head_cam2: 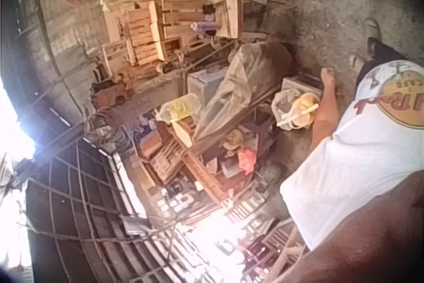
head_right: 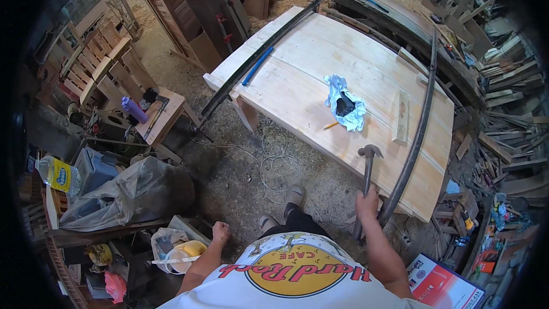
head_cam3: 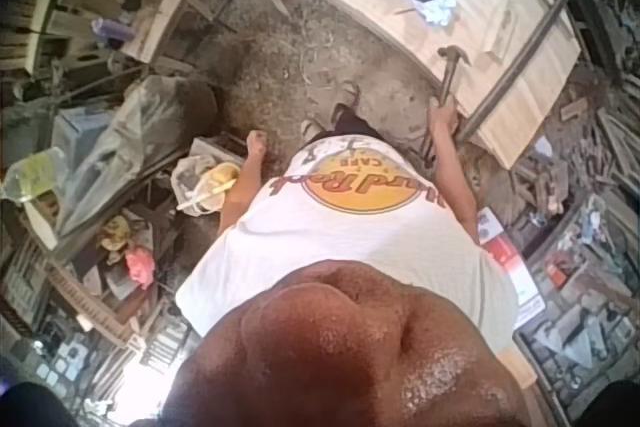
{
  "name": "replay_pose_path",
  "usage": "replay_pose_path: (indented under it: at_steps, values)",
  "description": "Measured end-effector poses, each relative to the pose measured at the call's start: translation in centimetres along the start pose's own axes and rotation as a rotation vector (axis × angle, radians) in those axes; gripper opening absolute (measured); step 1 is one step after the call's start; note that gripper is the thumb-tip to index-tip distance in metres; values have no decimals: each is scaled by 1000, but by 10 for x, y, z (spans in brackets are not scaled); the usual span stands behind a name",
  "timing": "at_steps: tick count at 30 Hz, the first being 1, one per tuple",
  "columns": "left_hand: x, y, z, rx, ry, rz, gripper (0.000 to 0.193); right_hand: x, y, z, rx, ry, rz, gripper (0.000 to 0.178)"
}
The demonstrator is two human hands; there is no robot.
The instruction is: Hammering nails into wooden boards to assemble a furniture piece.
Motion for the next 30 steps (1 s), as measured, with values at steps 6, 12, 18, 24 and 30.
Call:
replay_pose_path:
  at_steps: [6, 12, 18, 24, 30]
  values:
    - [-29, 22, 7, 21, 42, -162, 21, 31, -128, -36, -566, -164, -204, 34]
    - [-83, 80, 0, -47, 83, -118, 19, 107, -204, -106, -243, -712, -631, 20]
    - [-107, 103, 0, -66, 179, -80, 18, 131, -242, -179, -281, -572, -503, 25]
    - [-107, 50, -26, -68, 21, -20, 17, 112, -302, -218, -259, -247, -94, 35]
    - [-167, 33, -104, -70, -79, -151, 19, 122, -321, -201, -222, 20, 266, 36]
Point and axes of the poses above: each hand's wrist, its own z-axis away from the middle knuckle, its own x-axis out of the palm, y = z × x, the point moved 9 cm from there along -z, towards the middle knuckle, and after that the axes turned 15 degrees about -y, right-handed, at the moved point
